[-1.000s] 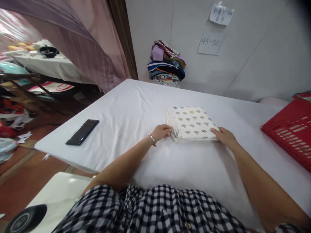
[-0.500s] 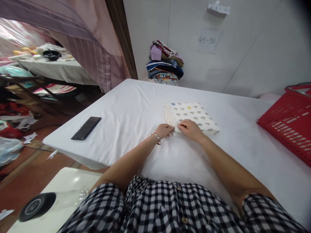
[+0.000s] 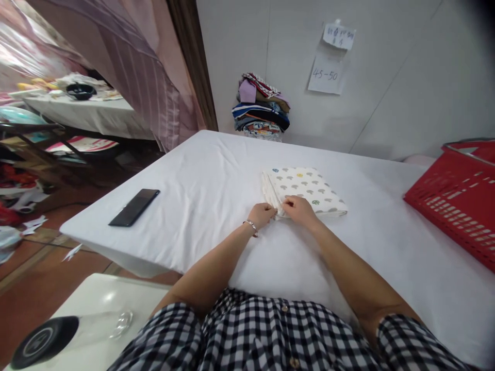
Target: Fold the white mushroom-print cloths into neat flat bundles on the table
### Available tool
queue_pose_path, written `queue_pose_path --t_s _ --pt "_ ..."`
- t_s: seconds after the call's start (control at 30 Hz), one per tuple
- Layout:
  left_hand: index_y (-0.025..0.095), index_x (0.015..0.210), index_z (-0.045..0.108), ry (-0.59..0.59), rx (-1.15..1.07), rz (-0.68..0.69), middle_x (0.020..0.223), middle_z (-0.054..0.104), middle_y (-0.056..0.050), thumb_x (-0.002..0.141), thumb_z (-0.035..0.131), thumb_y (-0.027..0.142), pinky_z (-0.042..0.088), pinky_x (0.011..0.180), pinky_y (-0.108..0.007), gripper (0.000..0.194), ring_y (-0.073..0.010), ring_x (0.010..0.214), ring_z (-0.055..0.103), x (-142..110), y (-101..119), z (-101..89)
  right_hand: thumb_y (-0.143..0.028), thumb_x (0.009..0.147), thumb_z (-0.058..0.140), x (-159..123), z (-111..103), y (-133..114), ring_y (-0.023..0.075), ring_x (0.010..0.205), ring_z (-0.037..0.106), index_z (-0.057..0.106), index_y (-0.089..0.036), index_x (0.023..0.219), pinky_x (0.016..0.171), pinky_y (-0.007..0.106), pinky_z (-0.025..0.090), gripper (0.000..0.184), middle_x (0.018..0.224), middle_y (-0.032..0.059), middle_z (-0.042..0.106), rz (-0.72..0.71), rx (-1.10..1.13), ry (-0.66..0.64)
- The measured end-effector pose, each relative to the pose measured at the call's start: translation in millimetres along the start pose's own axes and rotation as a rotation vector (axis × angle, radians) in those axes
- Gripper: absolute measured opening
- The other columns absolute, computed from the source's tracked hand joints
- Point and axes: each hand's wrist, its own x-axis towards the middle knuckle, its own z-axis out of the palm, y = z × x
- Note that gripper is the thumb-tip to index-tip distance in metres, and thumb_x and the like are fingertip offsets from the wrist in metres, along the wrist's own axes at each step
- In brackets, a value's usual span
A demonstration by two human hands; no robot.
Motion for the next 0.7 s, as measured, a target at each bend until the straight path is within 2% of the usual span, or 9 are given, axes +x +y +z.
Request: queue_pose_path --t_s 0.13,0.33,0.6,0.7 --pt "0.017 0.057 0.052 -0.033 0.004 0.027 0.041 0.046 0.006 0.072 0.052 0.03 0.031 0.043 -0.019 0.02 -0.0069 0.04 0.039 -1 -2 -2.0 -0.025 0.078 0.046 -5 6 -4 0.0116 0.064 0.048 0.049 -0.02 0.064 0.059 0.023 0.031 0.015 0.069 -0.0022 0.055 -0.046 -0.031 0.062" --pt "0.018 0.06 0.052 -0.061 0.018 0.053 0.043 0.047 0.006 0.074 0.05 0.029 0.03 0.043 -0.02 0.018 -0.0073 0.04 0.038 0 -5 -2.1 -0.032 0.08 0.05 -4 12 -7 0.0126 0.068 0.049 0.049 -0.02 0.069 0.057 0.024 0.029 0.016 0.077 -0.0005 0.057 -0.012 -0.158 0.015" --pt "0.018 0.062 0.054 -0.04 0.045 0.098 0.045 0.048 0.005 0.075 0.049 0.028 0.035 0.049 -0.022 0.018 -0.0097 0.046 0.045 -3 -6 -0.9 -0.019 0.077 0.046 -1 9 -11 0.0123 0.064 0.047 0.047 -0.019 0.064 0.053 0.025 0.024 0.013 0.073 0.0006 0.057 0.023 -0.299 -0.025" --pt "0.018 0.063 0.056 -0.037 0.055 0.099 0.045 0.048 0.005 0.076 0.049 0.028 0.036 0.05 -0.022 0.017 -0.0101 0.047 0.047 -6 -3 -2.8 -0.021 0.079 0.045 0 8 -11 0.0123 0.063 0.046 0.047 -0.019 0.062 0.054 0.025 0.024 0.017 0.071 0.0004 0.057 0.027 -0.279 -0.029"
